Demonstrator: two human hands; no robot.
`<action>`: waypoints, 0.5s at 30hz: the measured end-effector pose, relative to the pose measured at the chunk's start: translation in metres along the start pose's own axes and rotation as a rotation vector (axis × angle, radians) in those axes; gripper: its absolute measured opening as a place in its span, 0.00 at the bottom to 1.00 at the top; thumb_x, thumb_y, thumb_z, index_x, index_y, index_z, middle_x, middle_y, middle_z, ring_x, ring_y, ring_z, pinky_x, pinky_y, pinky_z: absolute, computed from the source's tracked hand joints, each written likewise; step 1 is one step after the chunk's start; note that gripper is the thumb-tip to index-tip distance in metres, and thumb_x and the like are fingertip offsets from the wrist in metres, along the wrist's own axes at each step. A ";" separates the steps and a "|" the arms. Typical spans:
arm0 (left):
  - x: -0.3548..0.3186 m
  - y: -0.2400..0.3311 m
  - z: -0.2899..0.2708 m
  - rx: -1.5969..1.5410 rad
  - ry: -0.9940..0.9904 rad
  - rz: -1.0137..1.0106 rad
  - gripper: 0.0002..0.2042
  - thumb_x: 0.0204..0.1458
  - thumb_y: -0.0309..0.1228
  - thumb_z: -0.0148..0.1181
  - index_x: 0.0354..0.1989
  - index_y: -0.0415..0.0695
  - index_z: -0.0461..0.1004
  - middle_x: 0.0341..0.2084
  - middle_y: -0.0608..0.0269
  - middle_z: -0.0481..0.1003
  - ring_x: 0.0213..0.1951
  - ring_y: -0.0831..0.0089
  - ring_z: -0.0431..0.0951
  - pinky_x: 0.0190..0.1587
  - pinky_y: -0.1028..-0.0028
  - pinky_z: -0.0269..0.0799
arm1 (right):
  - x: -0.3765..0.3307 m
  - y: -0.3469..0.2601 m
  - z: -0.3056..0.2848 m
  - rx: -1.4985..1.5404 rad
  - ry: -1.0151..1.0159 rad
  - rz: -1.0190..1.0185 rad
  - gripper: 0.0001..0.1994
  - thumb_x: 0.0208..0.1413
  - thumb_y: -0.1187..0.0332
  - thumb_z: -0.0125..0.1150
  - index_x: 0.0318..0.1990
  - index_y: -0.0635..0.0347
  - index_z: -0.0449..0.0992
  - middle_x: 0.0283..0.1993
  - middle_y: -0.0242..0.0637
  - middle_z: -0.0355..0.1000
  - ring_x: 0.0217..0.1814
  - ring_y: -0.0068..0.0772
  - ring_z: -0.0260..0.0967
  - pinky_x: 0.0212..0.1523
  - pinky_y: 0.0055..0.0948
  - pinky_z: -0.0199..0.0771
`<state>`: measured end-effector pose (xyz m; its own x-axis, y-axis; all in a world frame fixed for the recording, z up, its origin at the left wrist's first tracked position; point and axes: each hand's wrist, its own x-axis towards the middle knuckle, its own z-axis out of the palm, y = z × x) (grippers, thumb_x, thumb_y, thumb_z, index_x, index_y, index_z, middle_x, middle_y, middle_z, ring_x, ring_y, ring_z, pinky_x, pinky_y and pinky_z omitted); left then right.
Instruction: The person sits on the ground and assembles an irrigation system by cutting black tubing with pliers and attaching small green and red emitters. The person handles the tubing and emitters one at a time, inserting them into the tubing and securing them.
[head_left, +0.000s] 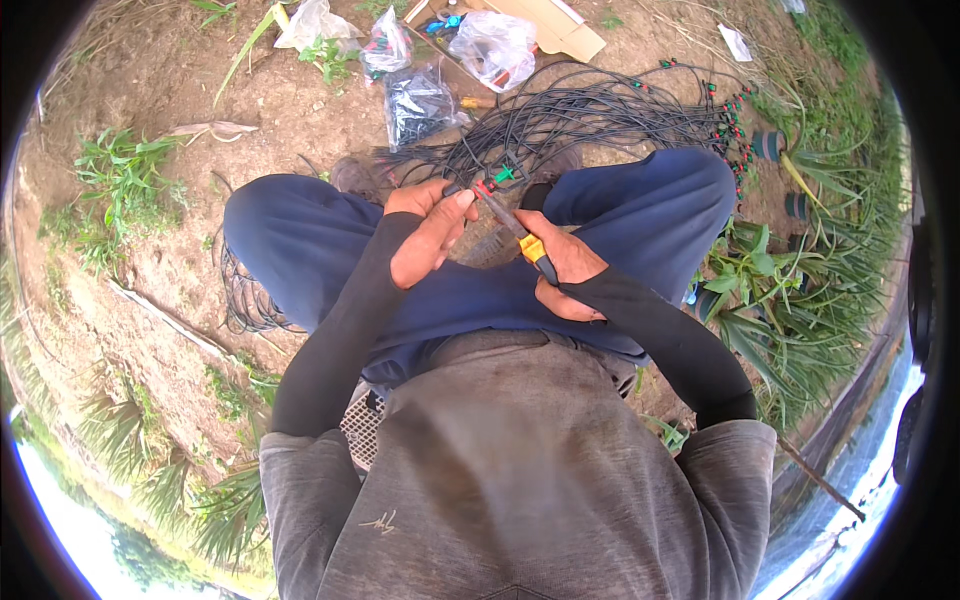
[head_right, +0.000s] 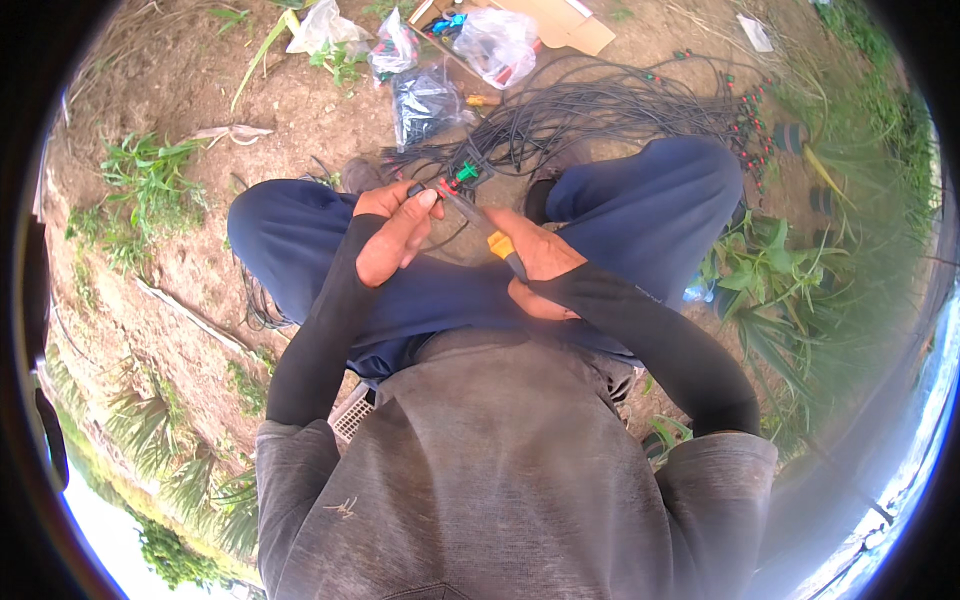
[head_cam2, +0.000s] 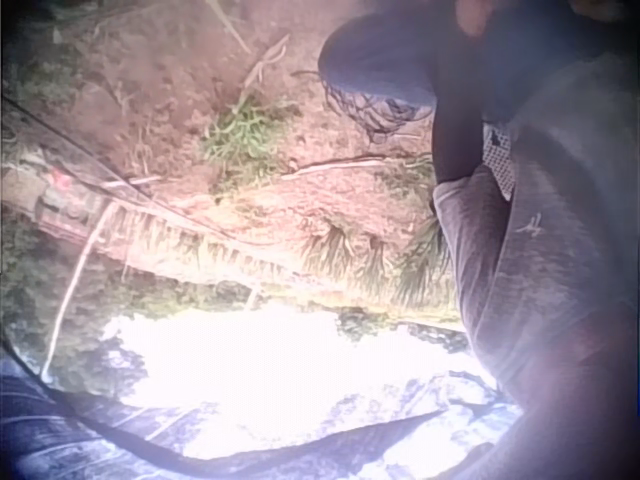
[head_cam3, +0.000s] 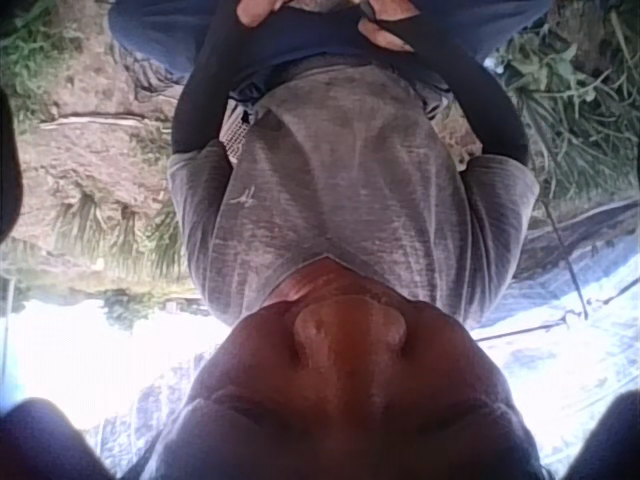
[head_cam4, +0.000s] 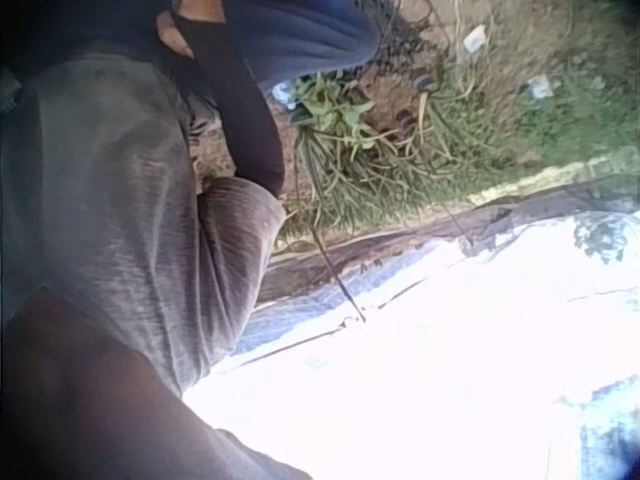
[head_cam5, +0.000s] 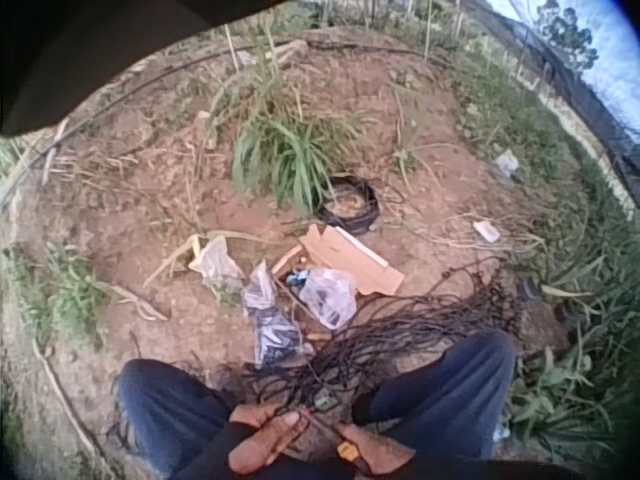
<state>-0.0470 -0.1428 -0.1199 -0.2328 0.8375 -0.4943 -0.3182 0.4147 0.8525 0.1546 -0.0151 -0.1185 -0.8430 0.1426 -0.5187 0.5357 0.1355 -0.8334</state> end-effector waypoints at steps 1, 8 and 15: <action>0.000 0.000 0.000 -0.010 -0.009 -0.002 0.14 0.62 0.38 0.52 0.31 0.39 0.72 0.13 0.73 0.62 0.13 0.85 0.58 0.16 0.80 0.54 | 0.000 -0.001 -0.001 -0.030 0.002 0.011 0.39 0.42 0.82 0.52 0.67 0.61 0.50 0.48 0.56 0.64 0.47 0.51 0.67 0.46 0.34 0.66; 0.005 -0.006 0.003 -0.015 -0.066 0.050 0.13 0.63 0.37 0.52 0.32 0.39 0.72 0.10 0.72 0.61 0.11 0.85 0.56 0.14 0.80 0.50 | -0.003 0.015 0.006 -0.088 0.154 -0.215 0.43 0.34 0.88 0.47 0.66 0.54 0.51 0.27 0.38 0.66 0.17 0.33 0.68 0.16 0.25 0.61; 0.009 -0.002 0.002 -0.056 -0.132 0.030 0.14 0.63 0.38 0.52 0.32 0.39 0.71 0.11 0.72 0.62 0.12 0.85 0.59 0.16 0.80 0.54 | -0.008 -0.004 -0.005 -0.133 0.054 0.014 0.40 0.39 0.84 0.50 0.66 0.61 0.51 0.48 0.51 0.67 0.51 0.49 0.69 0.49 0.34 0.69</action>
<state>-0.0466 -0.1348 -0.1256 -0.1210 0.8905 -0.4386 -0.3647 0.3711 0.8540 0.1598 -0.0115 -0.1096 -0.8335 0.1973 -0.5160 0.5520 0.2610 -0.7919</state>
